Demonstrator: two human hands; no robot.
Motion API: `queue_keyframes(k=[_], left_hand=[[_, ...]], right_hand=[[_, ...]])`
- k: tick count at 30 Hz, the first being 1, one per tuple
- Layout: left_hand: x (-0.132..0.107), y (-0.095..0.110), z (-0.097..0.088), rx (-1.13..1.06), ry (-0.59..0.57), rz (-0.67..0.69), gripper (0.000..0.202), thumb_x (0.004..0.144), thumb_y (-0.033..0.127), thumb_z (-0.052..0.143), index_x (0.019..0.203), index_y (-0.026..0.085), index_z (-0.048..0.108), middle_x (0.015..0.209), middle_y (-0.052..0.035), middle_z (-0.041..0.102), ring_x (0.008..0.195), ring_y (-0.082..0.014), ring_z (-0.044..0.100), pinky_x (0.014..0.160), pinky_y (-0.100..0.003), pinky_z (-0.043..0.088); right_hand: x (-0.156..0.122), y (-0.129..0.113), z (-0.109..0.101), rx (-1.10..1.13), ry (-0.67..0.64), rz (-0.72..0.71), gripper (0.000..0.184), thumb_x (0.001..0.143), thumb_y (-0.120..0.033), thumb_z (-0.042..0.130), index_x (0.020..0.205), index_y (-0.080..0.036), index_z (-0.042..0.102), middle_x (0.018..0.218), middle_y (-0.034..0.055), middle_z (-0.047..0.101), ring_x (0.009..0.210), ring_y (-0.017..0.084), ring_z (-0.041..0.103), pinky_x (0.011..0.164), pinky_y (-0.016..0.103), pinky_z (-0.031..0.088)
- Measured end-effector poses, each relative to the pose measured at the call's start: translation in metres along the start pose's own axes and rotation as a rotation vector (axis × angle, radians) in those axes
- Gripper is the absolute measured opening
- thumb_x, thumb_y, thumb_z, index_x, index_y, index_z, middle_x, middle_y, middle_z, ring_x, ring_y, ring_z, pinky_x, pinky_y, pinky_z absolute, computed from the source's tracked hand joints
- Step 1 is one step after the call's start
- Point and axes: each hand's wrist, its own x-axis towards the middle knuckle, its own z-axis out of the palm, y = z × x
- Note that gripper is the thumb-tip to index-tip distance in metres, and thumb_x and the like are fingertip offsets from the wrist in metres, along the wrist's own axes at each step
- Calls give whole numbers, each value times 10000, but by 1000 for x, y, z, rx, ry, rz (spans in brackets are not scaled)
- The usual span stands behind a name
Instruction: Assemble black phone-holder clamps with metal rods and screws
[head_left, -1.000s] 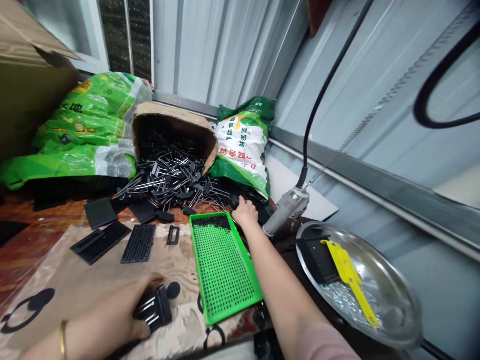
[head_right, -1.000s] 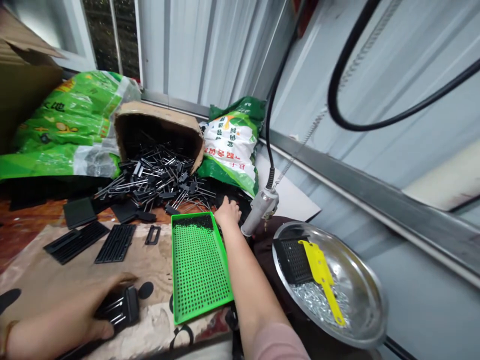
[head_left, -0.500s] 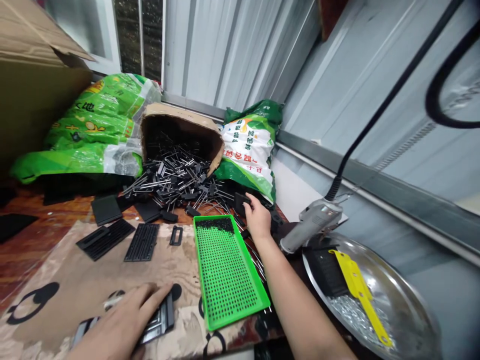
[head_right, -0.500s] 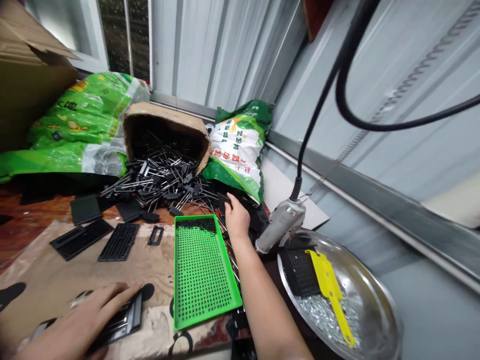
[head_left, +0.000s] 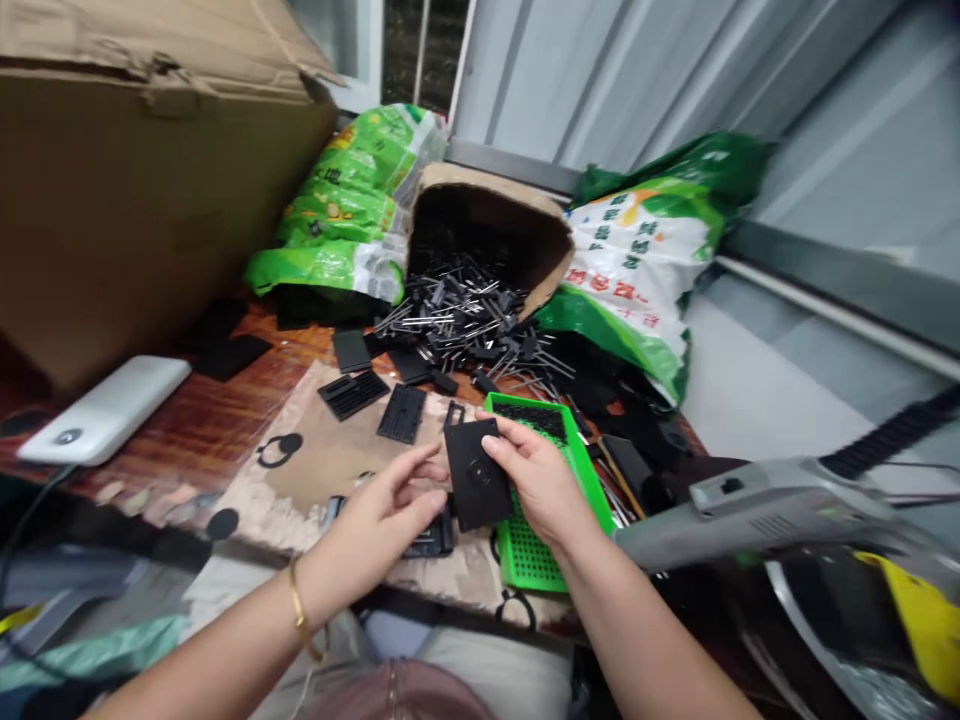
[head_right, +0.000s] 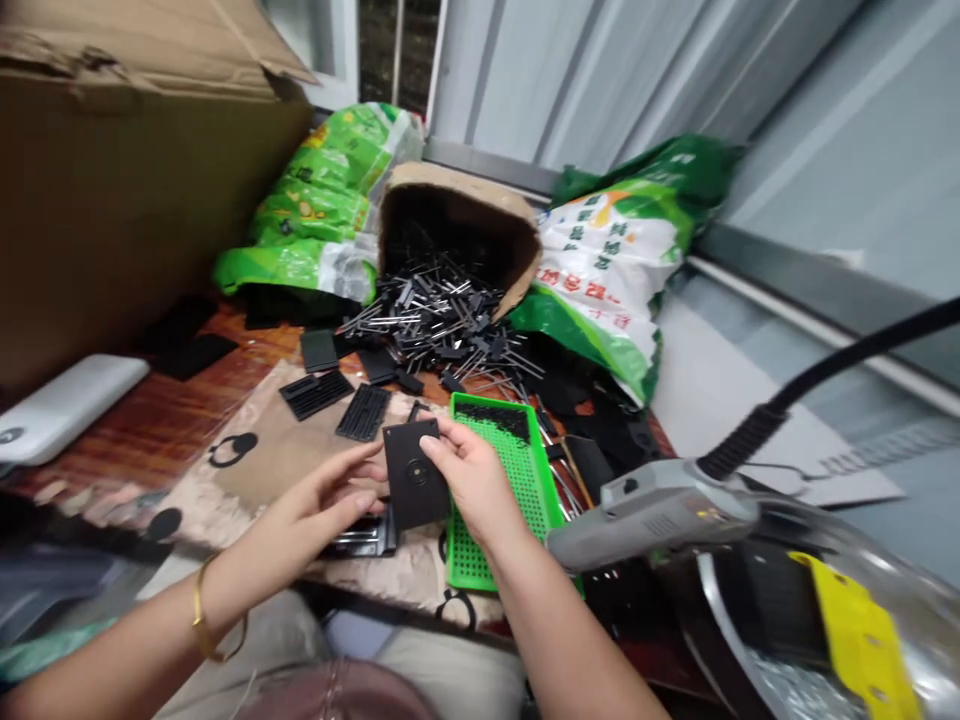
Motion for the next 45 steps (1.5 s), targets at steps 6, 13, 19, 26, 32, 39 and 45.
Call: queue_keyframes(k=[6,13,19,26,32,39,45], left_hand=[[-2,-8,-6,-349,58,-171,518,696,379,731,1131,132,597,918,-80,704,692,-141,656,613,-222,521],[-5,-14,-8,-465,260,-191,477,679,379,746,1066,137,606,861,-57,705,650,-107,643,627,-193,520],[-26,-10,-28,-138,274,-52,515,790,422,631,1242,199,529,1080,-78,664,785,-153,659,750,-264,524],[-59,-40,-77,551,411,138,508,804,412,605,1280,262,509,1238,-74,598,1178,-271,516,1064,-412,334],[-62,-64,-83,930,202,253,762,766,351,656,1422,268,278,1368,-96,472,1264,-301,409,1077,-499,295],[-52,-58,-80,1012,121,239,791,738,264,693,1414,247,284,1280,-122,504,1201,-300,427,1016,-501,348],[-51,-45,-84,979,59,209,858,715,237,726,1431,264,255,1241,-102,535,1149,-284,449,1007,-511,336]], right_hand=[[-20,3,24,-484,-124,-176,502,786,-371,602,1260,-213,564,1105,88,651,955,243,623,844,418,510],[-47,18,31,-886,-120,-429,632,728,-356,681,1323,-259,490,1211,118,545,1154,308,519,978,489,444],[-42,23,27,-46,-165,206,439,767,-484,602,1103,-203,636,1113,118,653,861,212,652,781,369,546],[-38,19,18,594,-292,502,461,842,-508,472,925,-125,713,932,125,722,685,120,661,643,191,539],[-38,20,16,671,-314,512,427,844,-464,517,983,-106,703,942,119,729,686,116,674,649,183,549],[-44,18,9,644,-347,490,385,814,-429,599,999,-111,711,989,128,726,745,139,693,692,195,560],[-52,24,4,488,-309,433,349,811,-424,616,1008,-151,707,1007,144,719,776,179,704,685,236,577]])
